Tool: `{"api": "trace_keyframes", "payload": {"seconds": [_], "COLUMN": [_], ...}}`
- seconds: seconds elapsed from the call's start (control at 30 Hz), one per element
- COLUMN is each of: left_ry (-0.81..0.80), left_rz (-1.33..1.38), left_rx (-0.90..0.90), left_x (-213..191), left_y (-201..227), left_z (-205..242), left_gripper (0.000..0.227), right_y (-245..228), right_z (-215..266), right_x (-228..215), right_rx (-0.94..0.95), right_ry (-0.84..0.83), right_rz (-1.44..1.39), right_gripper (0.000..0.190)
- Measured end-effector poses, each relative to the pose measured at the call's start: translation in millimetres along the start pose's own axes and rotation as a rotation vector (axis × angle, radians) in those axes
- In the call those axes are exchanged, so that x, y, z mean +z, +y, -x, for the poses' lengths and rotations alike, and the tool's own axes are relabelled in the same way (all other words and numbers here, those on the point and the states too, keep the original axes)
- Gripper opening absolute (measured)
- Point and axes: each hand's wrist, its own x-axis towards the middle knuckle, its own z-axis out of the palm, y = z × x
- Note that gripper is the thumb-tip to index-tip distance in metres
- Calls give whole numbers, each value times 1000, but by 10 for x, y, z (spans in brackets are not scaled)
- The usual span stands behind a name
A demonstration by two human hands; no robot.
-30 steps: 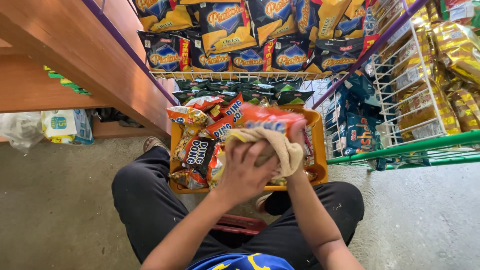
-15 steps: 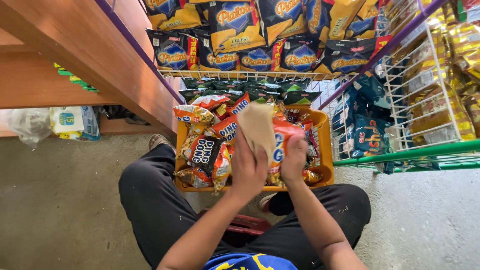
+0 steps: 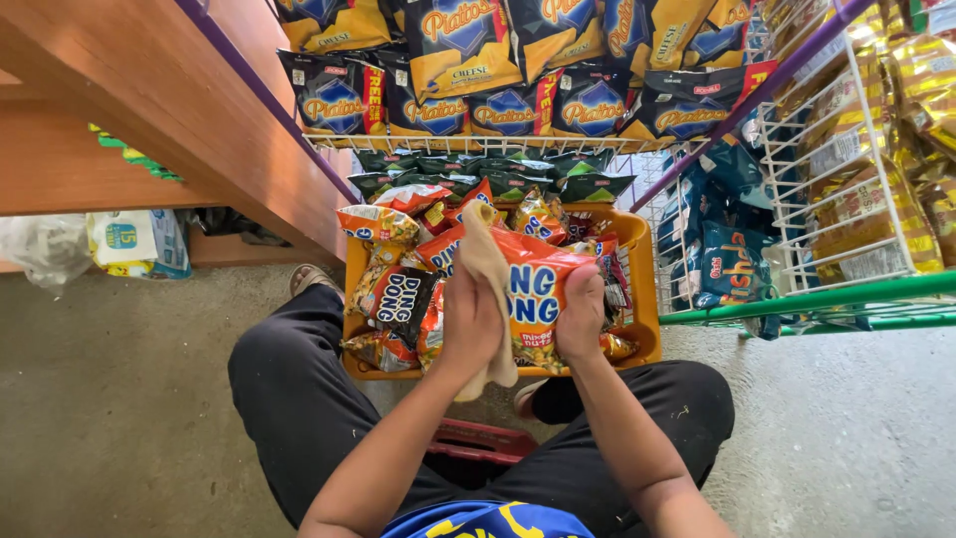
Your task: The person wipes individual snack bags clean with a cloth, then places them onto a shelf.
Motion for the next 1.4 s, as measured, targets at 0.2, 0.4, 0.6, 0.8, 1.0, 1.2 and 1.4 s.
{"api": "trace_keyframes", "payload": {"seconds": [0.2, 0.4, 0.6, 0.8, 1.0, 1.2, 1.4], "left_ry": [69, -189, -165, 7, 113, 84, -110], "left_rz": [-120, -27, -184, 96, 94, 238, -55], "left_rx": [-131, -256, 65, -137, -211, -455, -382], "left_x": [52, 24, -96, -66, 52, 38, 75], "left_y": [-724, -302, 104, 121, -339, -870, 49], "left_z": [40, 115, 137, -171, -188, -169, 7], "left_gripper": [34, 33, 65, 50, 34, 54, 50], "right_y": [-70, -19, -115, 22, 164, 1, -78], "right_z": [-12, -50, -217, -87, -58, -64, -241], "right_x": [13, -138, 67, 181, 46, 176, 111], "right_rx": [-24, -19, 113, 49, 36, 74, 58], "right_ry": [-38, 150, 269, 35, -1, 14, 204], "right_rz": [49, 84, 26, 184, 127, 116, 127], "right_gripper": [62, 63, 59, 64, 59, 60, 61]}}
